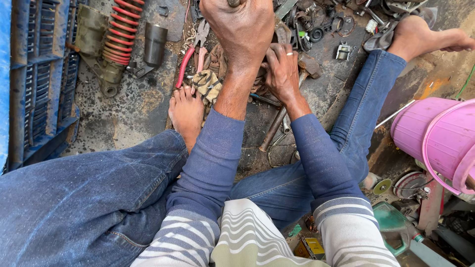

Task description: The person sits on the floor and uses a hammer and metal rod to strike a cylindrical metal part held in a vise. They repeatedly adjust the part and hammer it, then use pliers to grip and inspect the component.

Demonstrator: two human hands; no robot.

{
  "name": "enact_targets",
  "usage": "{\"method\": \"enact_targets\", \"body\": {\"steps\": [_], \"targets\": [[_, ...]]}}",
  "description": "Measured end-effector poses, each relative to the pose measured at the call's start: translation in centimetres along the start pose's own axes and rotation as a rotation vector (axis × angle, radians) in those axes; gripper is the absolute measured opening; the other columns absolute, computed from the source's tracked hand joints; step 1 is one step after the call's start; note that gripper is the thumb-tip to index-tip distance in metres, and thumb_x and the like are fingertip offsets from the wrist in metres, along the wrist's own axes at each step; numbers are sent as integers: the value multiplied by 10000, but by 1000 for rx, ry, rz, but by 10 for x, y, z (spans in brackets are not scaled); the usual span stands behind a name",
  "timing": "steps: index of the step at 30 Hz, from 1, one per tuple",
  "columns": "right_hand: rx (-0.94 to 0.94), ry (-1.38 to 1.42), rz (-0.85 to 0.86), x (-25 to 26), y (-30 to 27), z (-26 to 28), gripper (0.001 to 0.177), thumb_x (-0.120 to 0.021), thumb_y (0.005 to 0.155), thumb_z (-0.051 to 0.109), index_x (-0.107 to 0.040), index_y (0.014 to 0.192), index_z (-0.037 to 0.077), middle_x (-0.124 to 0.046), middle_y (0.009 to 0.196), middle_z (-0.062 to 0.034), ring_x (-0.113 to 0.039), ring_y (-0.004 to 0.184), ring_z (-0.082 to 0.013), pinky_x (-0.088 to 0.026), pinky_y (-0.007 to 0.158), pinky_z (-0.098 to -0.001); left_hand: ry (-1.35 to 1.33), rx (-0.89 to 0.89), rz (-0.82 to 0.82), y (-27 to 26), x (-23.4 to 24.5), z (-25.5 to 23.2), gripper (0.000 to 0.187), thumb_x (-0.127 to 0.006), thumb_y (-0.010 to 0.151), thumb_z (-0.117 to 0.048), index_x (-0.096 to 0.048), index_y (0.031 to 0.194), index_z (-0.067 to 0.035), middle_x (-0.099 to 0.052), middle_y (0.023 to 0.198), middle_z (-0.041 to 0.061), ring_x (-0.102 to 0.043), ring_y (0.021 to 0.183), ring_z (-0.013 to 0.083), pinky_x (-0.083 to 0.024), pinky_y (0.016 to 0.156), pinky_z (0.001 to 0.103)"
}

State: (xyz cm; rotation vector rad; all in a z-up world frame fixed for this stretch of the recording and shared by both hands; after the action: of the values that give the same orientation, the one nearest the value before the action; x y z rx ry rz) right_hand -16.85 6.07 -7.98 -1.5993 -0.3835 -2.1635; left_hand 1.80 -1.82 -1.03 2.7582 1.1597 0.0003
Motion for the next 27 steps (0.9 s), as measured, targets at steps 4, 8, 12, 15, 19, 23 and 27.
{"method": "enact_targets", "body": {"steps": [4, 8, 12, 15, 19, 23, 27], "targets": [[-92, 69, 18, -5, -7, 1, 393, -672, 937, -11, -615, 1326, 13, -594, 1222, -123, -535, 1123, -320, -428, 912, -466, 10, 3, -1, -2, 4, 2, 347, -660, 960, -101, -439, 695, -78, -391, 594, -3, -390, 511, 135, -347, 570, 354], [-145, 164, -91, -5, -10, 2, 376, -673, 983, -1, -592, 1348, 39, -583, 1234, -110, -537, 1149, -303, -447, 1033, -460, 11, 0, 0, -1, 1, 3, 346, -660, 965, -101, -442, 698, -80, -391, 598, -5, -392, 516, 134, -350, 572, 353], [-268, 226, -110, -1, -22, 11, 371, -696, 971, 48, -601, 1328, 77, -563, 1247, -138, -522, 1182, -337, -435, 1068, -478, 16, 3, 1, -6, 3, 4, 345, -660, 970, -102, -445, 701, -82, -391, 602, -7, -395, 522, 132, -354, 574, 351], [-266, 200, -98, 6, -21, 17, 376, -696, 991, 95, -594, 1353, 82, -553, 1265, -153, -509, 1194, -351, -426, 1073, -496, 16, 4, 8, -7, 2, 4, 344, -660, 973, -102, -448, 704, -83, -391, 605, -8, -396, 526, 131, -357, 576, 350], [-217, 122, -64, 13, -19, 22, 477, -695, 962, 164, -566, 1410, 62, -539, 1257, -174, -493, 1169, -363, -413, 1040, -513, 16, 4, 1, -8, 1, 4, 343, -660, 978, -102, -451, 707, -85, -391, 609, -10, -399, 531, 130, -361, 578, 349], [-233, 50, -79, 6, -22, 21, 488, -741, 956, 166, -568, 1399, 60, -554, 1221, -162, -511, 1125, -343, -426, 990, -499, 22, 6, -2, -8, 2, 7, 342, -660, 983, -103, -454, 711, -87, -391, 613, -11, -401, 537, 128, -365, 580, 347], [-291, 52, -109, -6, -24, 8, 428, -752, 976, 111, -604, 1378, 101, -576, 1174, -109, -544, 1099, -280, -462, 996, -459, 28, 3, 0, -8, 2, 10, 341, -661, 988, -103, -457, 714, -89, -390, 616, -13, -404, 542, 127, -369, 582, 346]]}}
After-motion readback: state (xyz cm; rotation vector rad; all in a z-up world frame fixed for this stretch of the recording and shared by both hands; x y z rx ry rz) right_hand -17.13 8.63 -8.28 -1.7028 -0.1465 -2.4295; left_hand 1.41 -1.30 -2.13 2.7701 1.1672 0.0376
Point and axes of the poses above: each hand's wrist, its own y-axis towards the middle knuckle, its own x-axis out of the back of the hand, z = x × y, the point moved 3 cm from there along y, towards the middle knuckle
